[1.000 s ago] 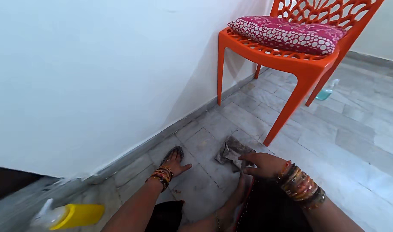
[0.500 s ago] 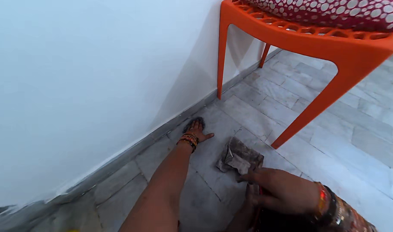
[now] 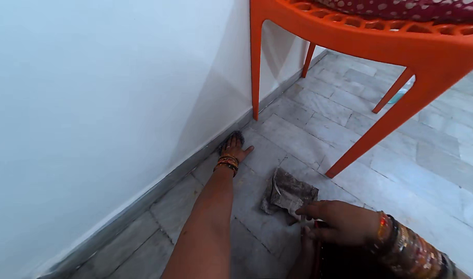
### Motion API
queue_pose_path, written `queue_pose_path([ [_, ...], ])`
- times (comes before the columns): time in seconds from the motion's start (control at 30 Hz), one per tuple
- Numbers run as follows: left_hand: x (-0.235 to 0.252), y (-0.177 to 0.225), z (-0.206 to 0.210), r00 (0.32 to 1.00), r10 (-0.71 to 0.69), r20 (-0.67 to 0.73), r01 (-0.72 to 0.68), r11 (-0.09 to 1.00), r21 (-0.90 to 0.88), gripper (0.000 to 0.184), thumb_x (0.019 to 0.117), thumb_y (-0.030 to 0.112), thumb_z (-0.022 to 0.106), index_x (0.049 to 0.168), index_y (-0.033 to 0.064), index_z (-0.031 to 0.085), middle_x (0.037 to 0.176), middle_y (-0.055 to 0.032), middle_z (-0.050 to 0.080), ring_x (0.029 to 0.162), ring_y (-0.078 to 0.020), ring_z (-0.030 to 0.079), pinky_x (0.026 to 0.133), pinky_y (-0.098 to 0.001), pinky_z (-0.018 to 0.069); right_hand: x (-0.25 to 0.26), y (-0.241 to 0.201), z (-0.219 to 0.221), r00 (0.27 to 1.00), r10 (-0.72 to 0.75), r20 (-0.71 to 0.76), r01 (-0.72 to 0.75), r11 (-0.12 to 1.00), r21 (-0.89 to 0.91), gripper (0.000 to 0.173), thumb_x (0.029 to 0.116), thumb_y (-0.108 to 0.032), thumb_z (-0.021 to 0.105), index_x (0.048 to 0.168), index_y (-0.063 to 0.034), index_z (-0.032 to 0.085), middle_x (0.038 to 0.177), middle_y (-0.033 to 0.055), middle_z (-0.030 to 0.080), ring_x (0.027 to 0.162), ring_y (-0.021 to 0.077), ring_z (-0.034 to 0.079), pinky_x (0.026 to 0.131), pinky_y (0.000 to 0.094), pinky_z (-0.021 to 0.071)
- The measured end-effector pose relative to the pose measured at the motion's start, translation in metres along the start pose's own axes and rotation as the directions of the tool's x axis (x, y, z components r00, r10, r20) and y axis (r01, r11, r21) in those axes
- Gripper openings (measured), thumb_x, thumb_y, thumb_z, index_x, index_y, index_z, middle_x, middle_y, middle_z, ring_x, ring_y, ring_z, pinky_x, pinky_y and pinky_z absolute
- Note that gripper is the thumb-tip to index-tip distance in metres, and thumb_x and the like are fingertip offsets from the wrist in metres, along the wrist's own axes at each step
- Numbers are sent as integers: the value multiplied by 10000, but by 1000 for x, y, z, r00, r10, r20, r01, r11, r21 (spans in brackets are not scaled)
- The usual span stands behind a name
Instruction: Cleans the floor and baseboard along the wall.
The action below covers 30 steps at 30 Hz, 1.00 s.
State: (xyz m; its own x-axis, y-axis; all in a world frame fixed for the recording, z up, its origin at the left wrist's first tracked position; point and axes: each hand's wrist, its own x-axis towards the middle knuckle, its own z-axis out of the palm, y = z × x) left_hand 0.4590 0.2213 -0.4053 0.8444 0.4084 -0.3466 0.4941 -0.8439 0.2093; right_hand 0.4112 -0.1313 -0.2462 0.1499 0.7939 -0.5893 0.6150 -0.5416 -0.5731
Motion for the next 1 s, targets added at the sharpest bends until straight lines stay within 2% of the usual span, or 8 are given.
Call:
queue_pose_path([
  [0.17,-73,-58,12,993,-121,-11,121,993,-11,974,1002,716,397,1653,46,122,1741,-145,35,1612,-315,36,1287,-545,58,-2,-2,-1,997,82,11,-83,996,33,542,1078,-326,543,1541,-62,442,1379,226,608,1262,385,598,1097,571,425],
  [0.3,-150,-93,18,971,-225,81,222,974,37,997,1004,711,399,1646,13,89,1732,-187,-13,1609,-349,-13,1285,-547,34,-2,-11,0,991,131,-7,-131,991,32,542,1084,-323,531,1549,-61,433,1372,227,616,1252,383,605,1100,568,419],
  [0.57,-250,-99,50,958,-209,195,202,978,54,962,1027,638,450,1637,-15,94,1726,-205,-40,1607,-357,-34,1287,-538,51,0,-11,14,979,181,-96,-184,982,-29,514,1074,-351,555,1518,-101,498,1330,219,653,1241,393,620,1083,606,424],
  [0.67,-252,-103,52,977,-153,150,154,988,4,768,1047,374,595,1609,-20,250,1717,-212,112,1598,-364,117,1286,-494,161,-3,-4,20,974,192,-123,-199,979,-46,515,1070,-364,560,1500,-84,517,1359,230,632,1271,402,599,1097,617,410],
  [0.73,-255,-101,49,986,-146,81,149,988,-36,577,1051,205,591,1551,-13,403,1667,-206,299,1548,-351,298,1264,-482,248,-5,-4,24,968,215,-127,-224,973,-60,506,1068,-358,565,1482,-70,533,1364,231,628,1279,401,594,1098,615,407],
  [0.83,-266,-87,35,977,-214,6,213,975,-69,379,1068,154,533,1417,14,586,1511,-191,539,1420,-346,503,1195,-509,367,-5,-3,28,966,225,-130,-238,967,-88,486,1069,-355,562,1459,-65,554,1377,235,619,1296,404,583,1107,612,399],
  [0.9,-272,-80,24,963,-267,-42,257,952,-165,344,1077,161,520,1372,18,622,1421,-208,611,1354,-374,562,1155,-548,401,-3,-2,30,962,232,-144,-247,964,-97,482,1067,-363,563,1454,-75,564,1367,227,630,1288,394,592,1101,608,408],
  [1.0,-278,-80,13,921,-365,-135,240,806,-540,310,1072,168,554,1321,8,648,1304,-241,666,1261,-394,616,1101,-572,436,-2,-3,29,958,238,-159,-254,963,-89,481,1069,-348,565,1461,-69,556,1347,240,634,1270,406,597,1096,609,409],
])
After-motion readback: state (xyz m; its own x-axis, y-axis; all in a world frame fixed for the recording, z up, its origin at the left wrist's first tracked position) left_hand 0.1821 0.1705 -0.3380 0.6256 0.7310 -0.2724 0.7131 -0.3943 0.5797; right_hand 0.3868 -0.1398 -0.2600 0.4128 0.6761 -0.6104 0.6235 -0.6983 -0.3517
